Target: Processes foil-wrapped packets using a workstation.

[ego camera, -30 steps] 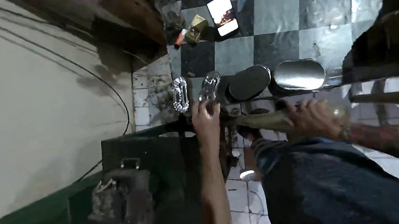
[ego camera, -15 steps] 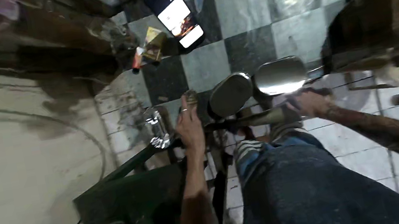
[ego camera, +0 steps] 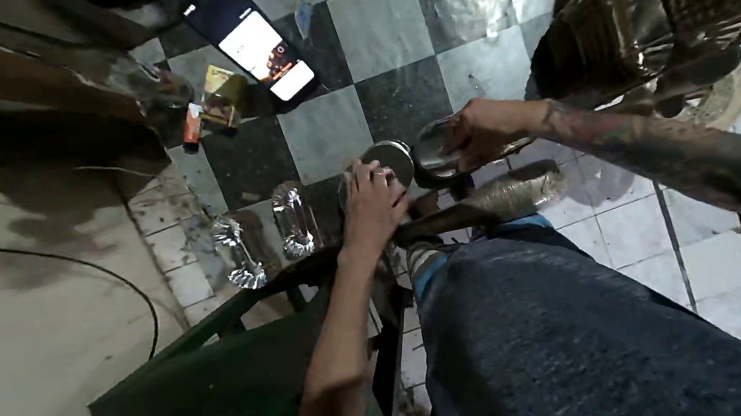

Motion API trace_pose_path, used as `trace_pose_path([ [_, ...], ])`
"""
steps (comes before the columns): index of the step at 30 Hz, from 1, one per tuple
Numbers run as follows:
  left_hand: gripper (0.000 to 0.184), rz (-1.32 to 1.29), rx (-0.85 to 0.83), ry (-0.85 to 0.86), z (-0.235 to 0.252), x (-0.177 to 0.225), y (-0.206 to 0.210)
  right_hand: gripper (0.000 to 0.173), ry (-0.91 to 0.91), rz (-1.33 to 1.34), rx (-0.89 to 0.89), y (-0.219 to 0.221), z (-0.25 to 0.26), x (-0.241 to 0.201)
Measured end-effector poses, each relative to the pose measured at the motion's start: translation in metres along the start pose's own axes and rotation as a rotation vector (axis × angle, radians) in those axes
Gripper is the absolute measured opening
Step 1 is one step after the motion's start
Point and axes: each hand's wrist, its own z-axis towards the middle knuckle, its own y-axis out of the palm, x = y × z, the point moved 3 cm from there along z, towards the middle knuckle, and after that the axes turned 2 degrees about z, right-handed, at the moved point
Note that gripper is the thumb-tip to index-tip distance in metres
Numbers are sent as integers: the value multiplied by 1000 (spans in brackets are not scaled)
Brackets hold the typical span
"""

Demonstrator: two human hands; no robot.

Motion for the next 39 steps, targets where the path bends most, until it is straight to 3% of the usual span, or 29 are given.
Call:
trace_pose_path([
  [2,37,-112,-47,-2,-2,-4,-13,33,66,27,-72,-7,-1,-11],
  [5,17,-248,-143,9,1,-15,-41,38,10,-18,54,11,-7,-7],
  [7,17,-225,-201,16,9,-22,-46,42,-36,-74,97,21,-12,-7],
  [10,21,-178,-256,33,14,-24,-41,35,-196,-71,29,17,-7,5],
  [13,35,-79,-103,35,7,-9,-25,34,-194,-118,36,14,-8,0],
  [15,47,21,56,20,1,-3,3,43,-106,-170,80,22,-12,-5],
  [17,48,32,106,9,-2,0,15,46,-112,-173,111,26,-13,-3],
  [19,38,29,34,-1,-4,4,-1,43,-141,-122,60,18,-11,0],
  [22,34,-23,175,-24,-19,15,-40,33,-158,-123,-9,3,-9,-4],
  [25,33,-44,133,-88,-28,16,-44,30,144,-189,-182,-8,-13,-39],
  [28,33,-79,176,-167,-38,21,-40,29,-186,-111,27,6,-11,1],
  [31,32,-214,297,-224,-63,39,-42,31,-190,-128,37,11,-10,9],
  [33,33,-280,255,-232,-79,48,-33,36,-208,-143,57,16,-13,5],
  [35,35,-313,196,-239,-93,51,-17,49,-177,-201,103,25,-23,-3],
  [39,37,-420,124,-315,-122,56,13,81,27,-370,387,28,-27,-29],
])
